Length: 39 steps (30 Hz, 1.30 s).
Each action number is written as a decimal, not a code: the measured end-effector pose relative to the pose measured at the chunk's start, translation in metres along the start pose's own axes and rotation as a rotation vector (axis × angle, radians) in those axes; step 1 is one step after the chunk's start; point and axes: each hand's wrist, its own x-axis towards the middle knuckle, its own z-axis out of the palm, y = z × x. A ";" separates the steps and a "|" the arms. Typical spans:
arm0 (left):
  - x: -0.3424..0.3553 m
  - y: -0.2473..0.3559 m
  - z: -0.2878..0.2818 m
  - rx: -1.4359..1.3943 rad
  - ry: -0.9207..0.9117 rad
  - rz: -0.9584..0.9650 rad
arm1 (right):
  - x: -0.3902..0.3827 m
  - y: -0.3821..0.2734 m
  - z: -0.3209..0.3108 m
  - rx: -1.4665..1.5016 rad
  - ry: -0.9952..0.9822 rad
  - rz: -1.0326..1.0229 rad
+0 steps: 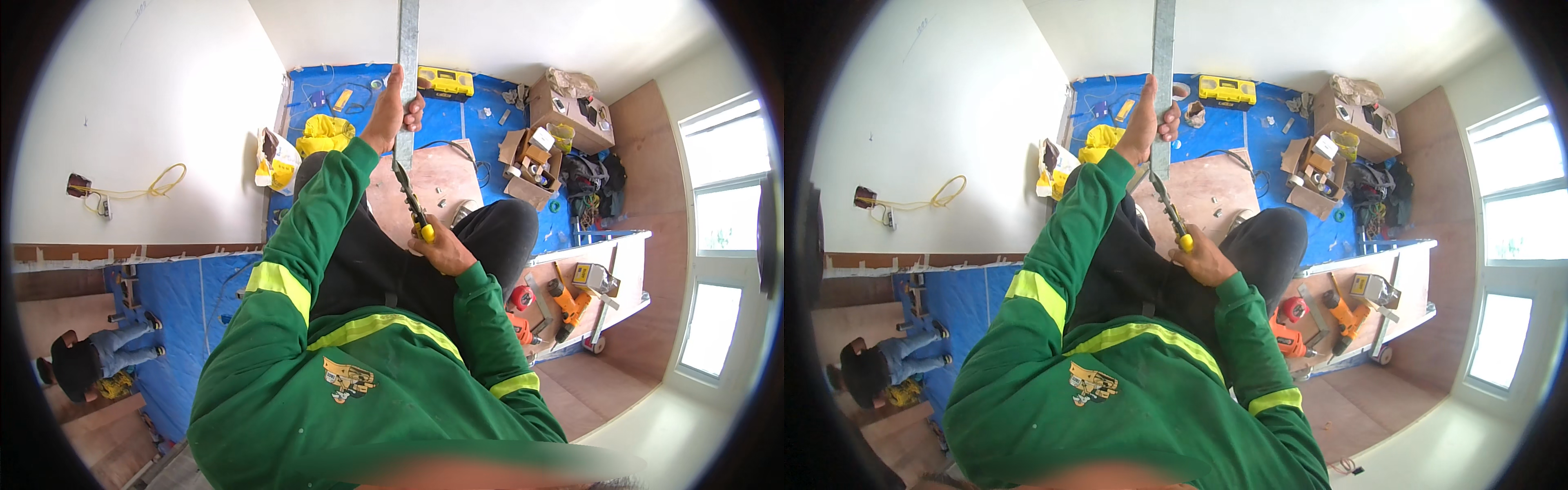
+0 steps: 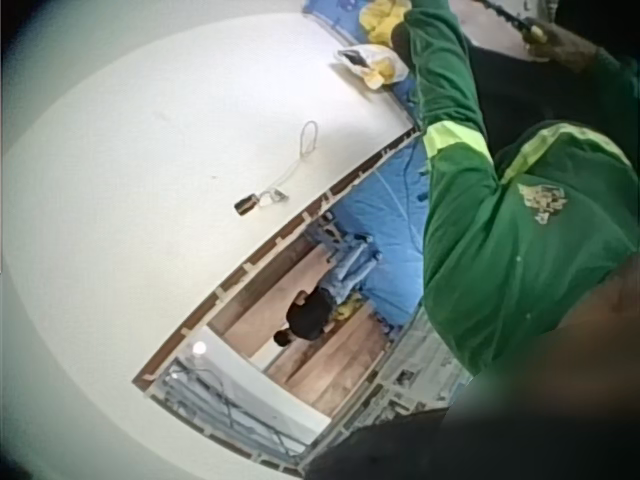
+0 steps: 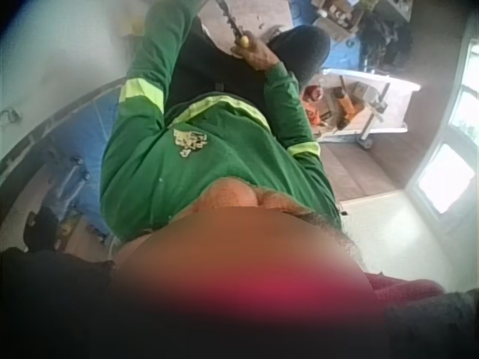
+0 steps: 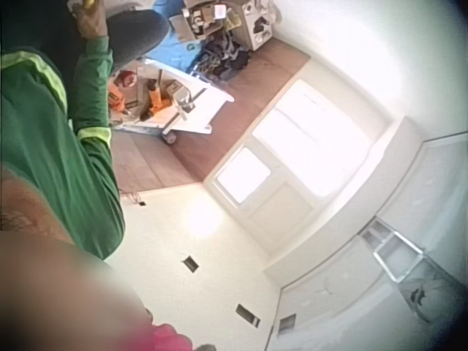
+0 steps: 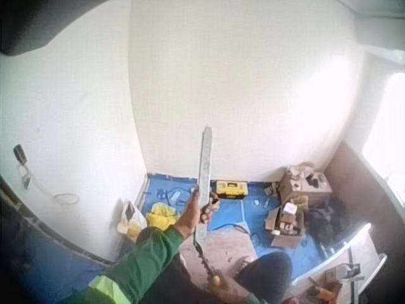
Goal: The person measures a metal strip with a tape measure and marks it with a pencil. They then use tin snips to cut the strip into smaller pieces while sitting on the floor.
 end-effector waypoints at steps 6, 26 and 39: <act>0.000 -0.002 -0.001 0.012 0.008 -0.017 | 0.000 0.003 0.000 -0.073 0.017 -0.033; -0.003 -0.003 -0.004 -0.069 0.069 0.099 | 0.000 0.011 -0.003 0.130 -0.015 -0.009; -0.005 -0.003 0.000 -0.012 0.061 0.117 | 0.002 0.008 -0.004 0.036 -0.044 0.007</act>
